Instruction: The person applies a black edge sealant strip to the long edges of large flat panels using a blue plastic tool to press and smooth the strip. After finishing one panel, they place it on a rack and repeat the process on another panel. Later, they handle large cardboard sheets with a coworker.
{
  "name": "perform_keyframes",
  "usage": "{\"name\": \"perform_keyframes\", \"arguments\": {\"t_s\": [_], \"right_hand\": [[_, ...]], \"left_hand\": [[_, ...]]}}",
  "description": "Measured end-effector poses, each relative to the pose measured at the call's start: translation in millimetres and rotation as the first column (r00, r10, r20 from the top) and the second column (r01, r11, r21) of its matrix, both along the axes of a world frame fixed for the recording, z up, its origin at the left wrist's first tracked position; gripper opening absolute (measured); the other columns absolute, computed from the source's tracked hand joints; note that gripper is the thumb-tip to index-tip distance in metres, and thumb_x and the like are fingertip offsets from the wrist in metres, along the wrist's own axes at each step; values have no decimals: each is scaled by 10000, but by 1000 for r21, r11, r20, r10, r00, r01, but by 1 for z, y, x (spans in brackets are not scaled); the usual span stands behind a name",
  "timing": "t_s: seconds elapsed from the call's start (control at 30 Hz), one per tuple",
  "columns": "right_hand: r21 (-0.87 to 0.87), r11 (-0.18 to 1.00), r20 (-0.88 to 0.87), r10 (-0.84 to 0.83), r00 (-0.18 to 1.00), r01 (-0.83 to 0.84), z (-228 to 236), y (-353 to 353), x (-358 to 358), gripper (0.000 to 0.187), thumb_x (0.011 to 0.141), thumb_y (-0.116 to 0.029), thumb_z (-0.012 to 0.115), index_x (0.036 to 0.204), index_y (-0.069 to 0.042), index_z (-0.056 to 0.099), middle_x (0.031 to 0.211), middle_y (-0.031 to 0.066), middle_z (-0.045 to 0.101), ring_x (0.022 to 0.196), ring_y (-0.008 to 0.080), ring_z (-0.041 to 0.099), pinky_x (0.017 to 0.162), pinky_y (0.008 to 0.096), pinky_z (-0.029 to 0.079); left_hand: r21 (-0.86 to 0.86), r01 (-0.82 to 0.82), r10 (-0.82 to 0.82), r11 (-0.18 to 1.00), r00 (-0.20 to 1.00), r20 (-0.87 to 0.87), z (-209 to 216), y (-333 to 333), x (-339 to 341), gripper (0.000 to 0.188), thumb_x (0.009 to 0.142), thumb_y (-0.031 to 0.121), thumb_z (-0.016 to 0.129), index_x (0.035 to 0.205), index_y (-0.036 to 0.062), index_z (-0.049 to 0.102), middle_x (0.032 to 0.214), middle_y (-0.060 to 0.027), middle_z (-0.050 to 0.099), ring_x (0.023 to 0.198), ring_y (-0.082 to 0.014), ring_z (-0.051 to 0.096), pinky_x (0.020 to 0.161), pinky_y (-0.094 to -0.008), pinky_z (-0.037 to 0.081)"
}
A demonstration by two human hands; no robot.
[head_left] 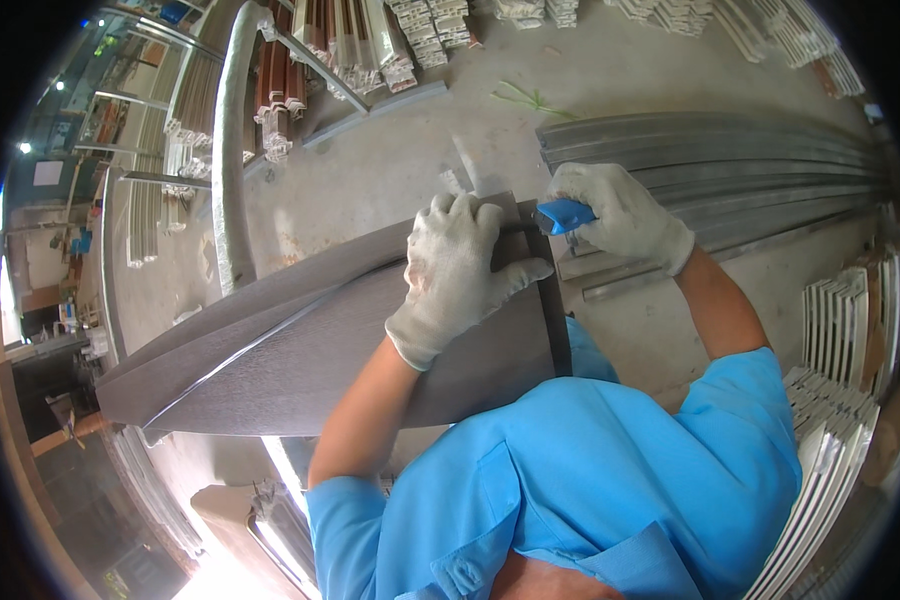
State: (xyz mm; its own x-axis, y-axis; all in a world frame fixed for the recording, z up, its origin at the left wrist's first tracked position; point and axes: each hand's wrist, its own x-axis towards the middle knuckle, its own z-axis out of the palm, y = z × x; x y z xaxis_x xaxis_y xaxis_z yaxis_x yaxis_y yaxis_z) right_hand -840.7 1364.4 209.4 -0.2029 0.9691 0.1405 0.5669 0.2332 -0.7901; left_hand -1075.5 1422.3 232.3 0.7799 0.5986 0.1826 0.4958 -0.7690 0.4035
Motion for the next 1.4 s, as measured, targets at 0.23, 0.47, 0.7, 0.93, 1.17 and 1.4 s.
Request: {"name": "perform_keyframes", "arguments": {"t_s": [0.23,0.47,0.7,0.93,1.17,1.4], "right_hand": [[-246,969,-147,-52,988,14,-10,0,-1,282,905,-254,749,992,4,678,804,162,646,739,256,626,724,390,503],[-316,944,-186,33,982,-91,-1,6,5,344,947,-281,735,1076,21,633,918,105,677,850,151,653,774,323,539],[-313,944,-118,-146,982,103,41,27,14,453,963,-194,687,1353,-15,544,1126,122,667,966,230,646,872,324,534],[-214,977,156,9,988,24,33,31,7,456,975,-257,666,1340,3,582,1154,111,698,1022,211,652,893,309,522],[-82,996,174,43,984,-29,36,36,-7,541,957,-302,683,1385,1,550,1136,197,721,993,305,723,906,408,550],[-206,973,319,166,933,-103,53,37,-22,385,929,-226,710,1254,-29,650,1058,136,740,906,289,714,838,368,542]], "left_hand": [[-41,0,2,999,999,46,-5,3,2,420,733,401,838,987,87,725,975,-104,652,924,-308,571,817,-434,476],[-94,48,-41,994,996,76,-5,3,13,320,790,295,812,942,42,690,1002,-109,651,931,-309,592,841,-438,482],[26,3,-6,1000,994,105,-1,8,-69,460,810,260,799,1184,38,649,1128,-144,664,1106,-347,609,975,-464,460],[477,-376,491,794,860,-140,3,8,-283,282,943,81,659,1225,79,667,1180,-102,692,1134,-257,640,1007,-418,465],[-7,-531,531,847,846,58,23,50,-333,160,972,-27,591,1117,31,622,987,-87,689,915,-199,652,845,-329,521],[-286,-450,483,846,874,52,27,93,-322,142,937,-9,660,1068,-12,715,939,-67,698,858,-130,637,771,-292,523]]}}
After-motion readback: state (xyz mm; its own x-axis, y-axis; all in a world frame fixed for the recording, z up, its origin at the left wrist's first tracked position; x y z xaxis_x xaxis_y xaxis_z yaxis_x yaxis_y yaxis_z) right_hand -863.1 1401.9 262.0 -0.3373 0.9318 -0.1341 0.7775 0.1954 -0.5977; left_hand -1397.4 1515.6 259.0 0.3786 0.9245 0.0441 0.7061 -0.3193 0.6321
